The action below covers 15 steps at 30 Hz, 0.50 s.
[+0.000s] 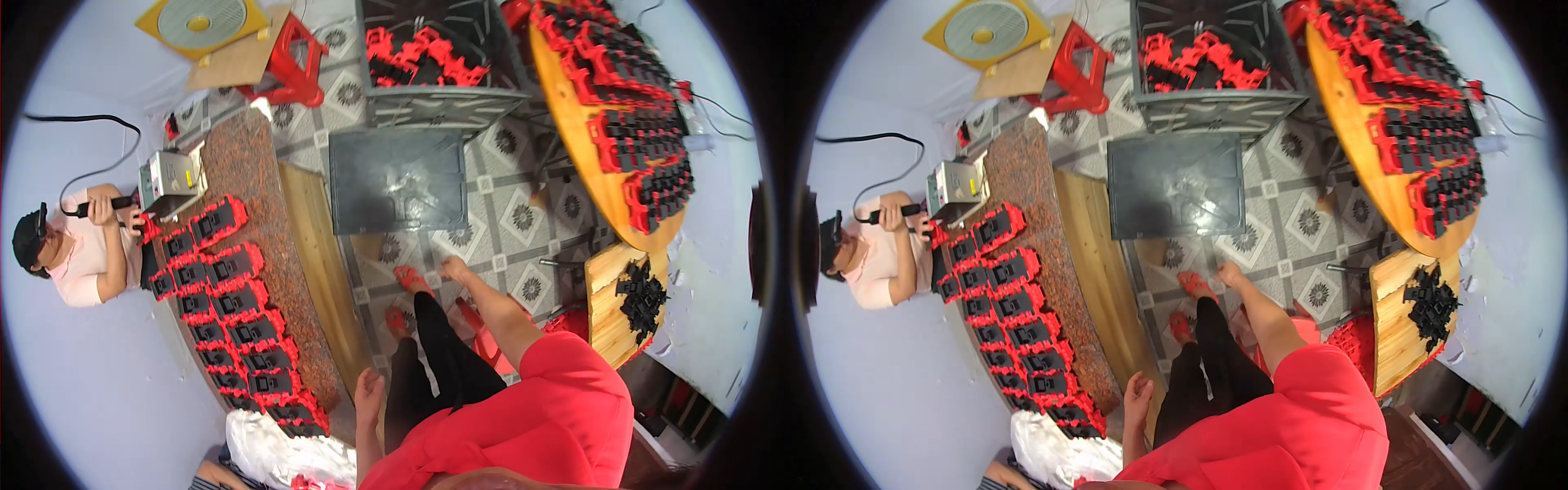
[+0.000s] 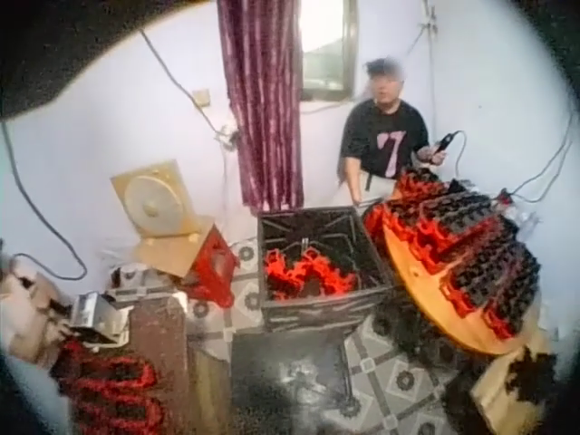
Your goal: The person assembles plastic battery housings by hand, then organizes the assembled housings into storage bins.
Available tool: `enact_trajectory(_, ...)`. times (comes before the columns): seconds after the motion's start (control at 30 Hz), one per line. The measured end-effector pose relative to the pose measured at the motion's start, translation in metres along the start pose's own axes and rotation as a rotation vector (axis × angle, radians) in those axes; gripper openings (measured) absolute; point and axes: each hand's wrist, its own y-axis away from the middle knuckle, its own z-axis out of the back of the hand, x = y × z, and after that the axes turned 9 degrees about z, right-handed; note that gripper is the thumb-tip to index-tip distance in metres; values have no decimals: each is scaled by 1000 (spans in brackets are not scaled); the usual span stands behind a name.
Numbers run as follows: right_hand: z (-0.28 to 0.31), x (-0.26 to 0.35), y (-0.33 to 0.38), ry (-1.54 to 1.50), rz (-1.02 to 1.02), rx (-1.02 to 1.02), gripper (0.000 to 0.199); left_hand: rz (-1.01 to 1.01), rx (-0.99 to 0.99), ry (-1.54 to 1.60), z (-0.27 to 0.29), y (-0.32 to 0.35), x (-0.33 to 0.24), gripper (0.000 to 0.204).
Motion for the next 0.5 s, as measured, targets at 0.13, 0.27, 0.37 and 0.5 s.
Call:
enact_trajectory(0.13, 26, 32, 106, 73, -91, -5, 40, -97, 28, -44, 20, -6, 5, 48)
enact_trajectory(0.27, 30, 56, 215, -119, -209, -144, 25, -114, 73, -147, 47, -24, 0, 50)
enact_trajectory(0.37, 16, 16, 287, -195, -155, -254, 15, -169, 142, -170, 46, -32, -4, 50)
enact_trajectory(0.5, -36, 10, 373, -369, -259, -324, 6, -188, 171, -150, 50, -27, -8, 50)
